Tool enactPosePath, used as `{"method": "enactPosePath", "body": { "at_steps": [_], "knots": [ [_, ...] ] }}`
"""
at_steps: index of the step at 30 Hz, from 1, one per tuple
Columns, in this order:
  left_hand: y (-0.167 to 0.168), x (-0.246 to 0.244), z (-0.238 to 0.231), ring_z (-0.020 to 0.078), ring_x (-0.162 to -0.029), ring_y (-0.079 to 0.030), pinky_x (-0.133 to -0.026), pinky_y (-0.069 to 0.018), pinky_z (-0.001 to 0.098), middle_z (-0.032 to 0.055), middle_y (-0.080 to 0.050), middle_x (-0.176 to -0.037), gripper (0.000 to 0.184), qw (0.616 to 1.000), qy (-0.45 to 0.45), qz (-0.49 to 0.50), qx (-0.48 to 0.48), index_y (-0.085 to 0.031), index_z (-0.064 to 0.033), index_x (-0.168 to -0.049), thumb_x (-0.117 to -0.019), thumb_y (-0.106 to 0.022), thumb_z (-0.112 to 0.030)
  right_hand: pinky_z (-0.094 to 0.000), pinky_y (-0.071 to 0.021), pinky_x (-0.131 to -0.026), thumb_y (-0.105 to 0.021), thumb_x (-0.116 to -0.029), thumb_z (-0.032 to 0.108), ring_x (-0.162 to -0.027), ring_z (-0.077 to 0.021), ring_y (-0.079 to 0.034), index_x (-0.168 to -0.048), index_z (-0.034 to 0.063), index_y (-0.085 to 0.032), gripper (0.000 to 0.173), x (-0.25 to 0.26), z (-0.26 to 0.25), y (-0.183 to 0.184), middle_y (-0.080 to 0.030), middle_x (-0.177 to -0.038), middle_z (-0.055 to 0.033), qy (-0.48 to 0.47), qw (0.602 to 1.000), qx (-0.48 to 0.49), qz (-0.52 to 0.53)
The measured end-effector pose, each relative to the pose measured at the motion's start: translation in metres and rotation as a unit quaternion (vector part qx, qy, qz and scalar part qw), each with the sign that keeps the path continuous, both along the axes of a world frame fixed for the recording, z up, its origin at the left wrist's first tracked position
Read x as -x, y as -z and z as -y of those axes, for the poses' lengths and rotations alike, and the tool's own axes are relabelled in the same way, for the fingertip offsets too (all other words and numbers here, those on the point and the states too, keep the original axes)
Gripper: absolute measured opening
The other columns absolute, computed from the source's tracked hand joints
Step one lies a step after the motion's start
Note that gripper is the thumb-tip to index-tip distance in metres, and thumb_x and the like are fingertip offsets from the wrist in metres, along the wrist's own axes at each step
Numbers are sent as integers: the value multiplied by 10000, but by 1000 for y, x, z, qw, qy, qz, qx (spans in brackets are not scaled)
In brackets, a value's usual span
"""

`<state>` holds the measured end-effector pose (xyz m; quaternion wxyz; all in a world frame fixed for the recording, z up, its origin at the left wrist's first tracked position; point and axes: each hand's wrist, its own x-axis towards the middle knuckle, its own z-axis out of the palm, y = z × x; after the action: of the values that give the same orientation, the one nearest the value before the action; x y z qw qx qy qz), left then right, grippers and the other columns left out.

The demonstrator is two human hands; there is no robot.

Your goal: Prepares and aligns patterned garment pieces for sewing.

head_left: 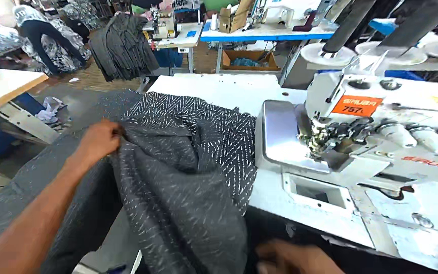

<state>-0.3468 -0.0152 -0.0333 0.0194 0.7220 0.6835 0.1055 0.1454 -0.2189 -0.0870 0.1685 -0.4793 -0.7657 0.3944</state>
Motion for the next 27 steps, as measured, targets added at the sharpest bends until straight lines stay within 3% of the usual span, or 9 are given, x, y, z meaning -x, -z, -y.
{"method": "enactPosePath", "body": {
  "at_steps": [3, 6, 9, 11, 13, 14, 19, 23, 27],
  "knots": [
    [31, -50, -14, 461, -1126, -648, -945, -478, 714, 243, -679, -1205, 292, 999, 41, -2, -4, -705, -36, -1217, -945, -604, -73, -506, -598, -634, -614, -1000, 435, -691, -207, -708, -1190, 121, -727, 384, 36, -36, 27, -736, -823, -26, 119, 983, -128, 56],
    [44, -99, -24, 358, -1164, -644, -1023, -485, 591, 185, -685, -1226, 354, 977, 168, 91, -90, -678, -38, -1280, -965, -518, -57, -492, -561, -523, -591, -975, 480, -612, -243, -683, -1229, 132, -714, 448, 66, -68, 42, -712, -775, -41, 204, 937, -255, 127],
    [53, -129, -32, 279, -1256, -600, -1096, -464, 521, 121, -634, -1358, 610, 951, 277, 133, 10, -513, -70, -1480, -969, -650, -375, -525, -509, -479, -599, -975, 514, -566, -337, -663, -1347, 145, -665, 528, 87, -93, 40, -677, -685, -108, 230, 904, -249, 261],
    [63, -132, -42, 291, -1192, -628, -1057, -485, 543, 118, -677, -1243, 568, 956, 270, 107, 45, -606, -63, -1359, -943, -708, -435, -508, -485, -450, -540, -1031, 436, -524, -339, -644, -1375, 150, -649, 461, 100, -110, 36, -637, -612, -108, 233, 885, -240, 325],
    [77, -119, -53, 302, -1053, -680, -964, -530, 543, 141, -712, -1065, 262, 965, 233, 123, -8, -736, -39, -1096, -1000, -642, -264, -492, -491, -467, -540, -1046, 220, -546, -355, -651, -1423, 92, -592, 402, 115, -128, 24, -637, -629, -134, 226, 878, -209, 366],
    [79, -110, -56, 298, -1013, -698, -942, -548, 535, 158, -720, -1043, 247, 970, 186, 151, -32, -737, -14, -1065, -1021, -611, -221, -488, -508, -491, -537, -1018, 124, -582, -363, -668, -1454, 58, -551, 441, 123, -138, 18, -653, -661, -148, 226, 877, -184, 383],
    [65, -57, -50, 231, -836, -659, -787, -577, 446, 176, -654, -1024, 333, 906, -105, 375, -165, -604, 47, -1220, -1062, -513, -232, -567, -555, -665, -475, -1041, 97, -805, -449, -711, -1497, -22, -425, 473, 143, -204, 2, -695, -860, -249, 249, 876, -56, 408],
    [44, -84, -40, 243, -1079, -674, -920, -576, 440, 166, -650, -1263, 413, 949, 45, 289, -119, -590, -3, -1332, -1024, -602, -278, -651, -530, -695, -515, -1007, 57, -901, -532, -680, -1412, -60, -477, 422, 142, -248, 0, -672, -1000, -329, 251, 888, -65, 379],
    [48, -111, -66, 356, -1180, -638, -978, -531, 588, 200, -582, -1393, 719, 983, 126, 131, -23, -471, -52, -1496, -954, -673, -479, -650, -523, -659, -620, -960, 93, -880, -515, -669, -1463, 78, -527, 511, 140, -239, -6, -657, -1104, -302, 219, 911, -230, 264]
  ]
}}
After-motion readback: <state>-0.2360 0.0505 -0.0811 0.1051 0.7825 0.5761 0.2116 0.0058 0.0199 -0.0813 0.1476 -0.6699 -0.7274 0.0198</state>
